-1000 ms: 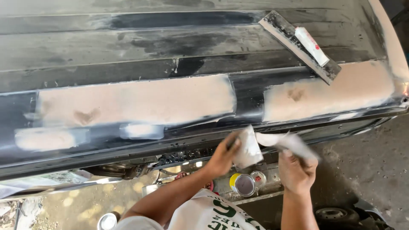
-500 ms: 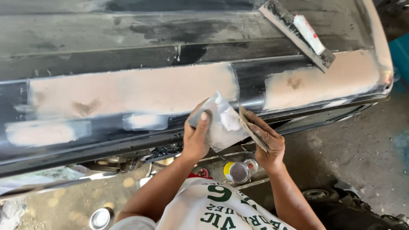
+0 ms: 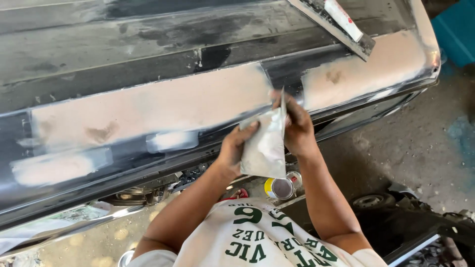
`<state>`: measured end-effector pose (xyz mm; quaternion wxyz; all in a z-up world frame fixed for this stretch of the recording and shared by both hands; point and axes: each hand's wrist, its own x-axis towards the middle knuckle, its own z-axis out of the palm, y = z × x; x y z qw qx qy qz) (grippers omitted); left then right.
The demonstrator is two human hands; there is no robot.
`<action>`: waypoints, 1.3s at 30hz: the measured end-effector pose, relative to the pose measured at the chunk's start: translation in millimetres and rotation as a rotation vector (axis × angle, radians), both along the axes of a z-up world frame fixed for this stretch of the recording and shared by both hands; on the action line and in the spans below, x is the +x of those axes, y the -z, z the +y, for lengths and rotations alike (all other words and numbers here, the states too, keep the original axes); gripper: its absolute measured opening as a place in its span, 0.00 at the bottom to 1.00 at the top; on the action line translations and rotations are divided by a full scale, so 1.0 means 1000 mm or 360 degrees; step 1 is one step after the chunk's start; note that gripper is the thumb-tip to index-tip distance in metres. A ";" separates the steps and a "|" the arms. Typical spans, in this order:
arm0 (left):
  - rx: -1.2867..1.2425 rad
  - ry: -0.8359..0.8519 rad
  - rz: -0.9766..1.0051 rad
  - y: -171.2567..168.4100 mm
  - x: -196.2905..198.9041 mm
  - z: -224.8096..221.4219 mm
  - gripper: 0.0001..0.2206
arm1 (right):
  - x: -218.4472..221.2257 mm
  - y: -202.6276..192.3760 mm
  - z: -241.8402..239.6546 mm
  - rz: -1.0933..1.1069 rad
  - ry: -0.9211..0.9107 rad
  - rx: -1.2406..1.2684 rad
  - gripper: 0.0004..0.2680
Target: The person applies a white body filler paste onto the hood of a car using a putty knife. They spread the filler across the surface, then dip the knife into a container to gather more paste before continuing to smooth the application.
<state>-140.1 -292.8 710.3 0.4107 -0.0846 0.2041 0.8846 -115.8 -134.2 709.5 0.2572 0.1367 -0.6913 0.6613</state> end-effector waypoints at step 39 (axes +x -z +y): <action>-0.0395 -0.1087 0.1404 -0.013 -0.012 0.028 0.20 | 0.038 0.020 0.083 0.0038 0.0058 0.0770 0.10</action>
